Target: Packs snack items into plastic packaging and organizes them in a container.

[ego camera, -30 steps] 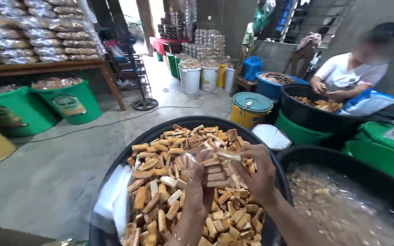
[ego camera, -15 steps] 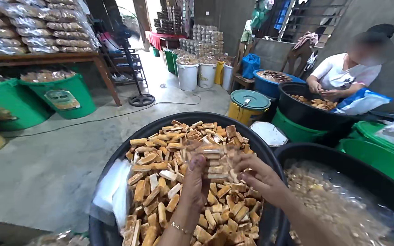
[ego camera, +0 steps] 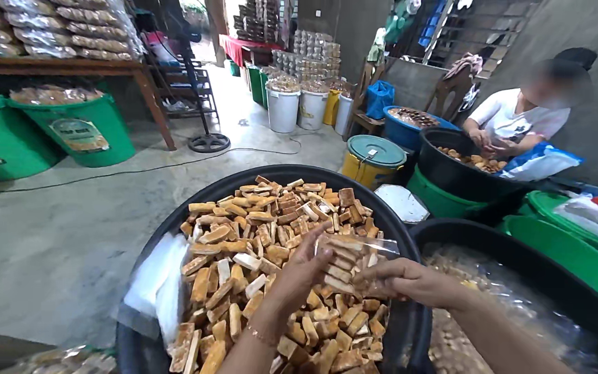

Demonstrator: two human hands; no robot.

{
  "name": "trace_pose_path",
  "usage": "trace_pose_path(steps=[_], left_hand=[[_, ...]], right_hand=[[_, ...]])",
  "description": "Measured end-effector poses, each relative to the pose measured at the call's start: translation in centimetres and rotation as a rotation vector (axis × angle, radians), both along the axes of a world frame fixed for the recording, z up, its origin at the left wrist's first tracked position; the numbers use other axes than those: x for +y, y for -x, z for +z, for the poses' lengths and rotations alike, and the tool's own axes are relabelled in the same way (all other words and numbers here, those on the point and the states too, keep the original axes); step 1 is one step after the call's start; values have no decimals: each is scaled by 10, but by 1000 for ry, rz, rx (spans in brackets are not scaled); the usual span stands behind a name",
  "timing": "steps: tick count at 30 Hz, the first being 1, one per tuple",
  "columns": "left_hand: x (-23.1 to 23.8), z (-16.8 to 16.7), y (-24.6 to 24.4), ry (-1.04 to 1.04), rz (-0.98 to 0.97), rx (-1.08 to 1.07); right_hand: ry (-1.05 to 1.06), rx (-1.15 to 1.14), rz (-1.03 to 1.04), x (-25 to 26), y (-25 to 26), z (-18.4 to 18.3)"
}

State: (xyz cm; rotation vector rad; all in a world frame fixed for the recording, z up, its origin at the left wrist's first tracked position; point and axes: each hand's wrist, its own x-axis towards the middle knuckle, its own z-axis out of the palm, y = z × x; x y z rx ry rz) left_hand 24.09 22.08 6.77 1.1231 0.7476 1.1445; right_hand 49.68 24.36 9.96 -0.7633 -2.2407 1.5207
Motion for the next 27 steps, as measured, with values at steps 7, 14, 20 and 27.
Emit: trace_pose_path(steps=[7,14,20,27], left_hand=[[-9,0,-22,150,156,-80],[-1,-5,-14,245,250,-112],[-4,-5,-23,317,186,-22],[-11,-12,-26,-141,31,316]], right_hand=[[-197,15,-270,-25,7,-8],[-150,10,-229,-24,5,-11],[-43,-19,-27,-25,5,-25],[-42,-97,-75,-30,-4,-23]])
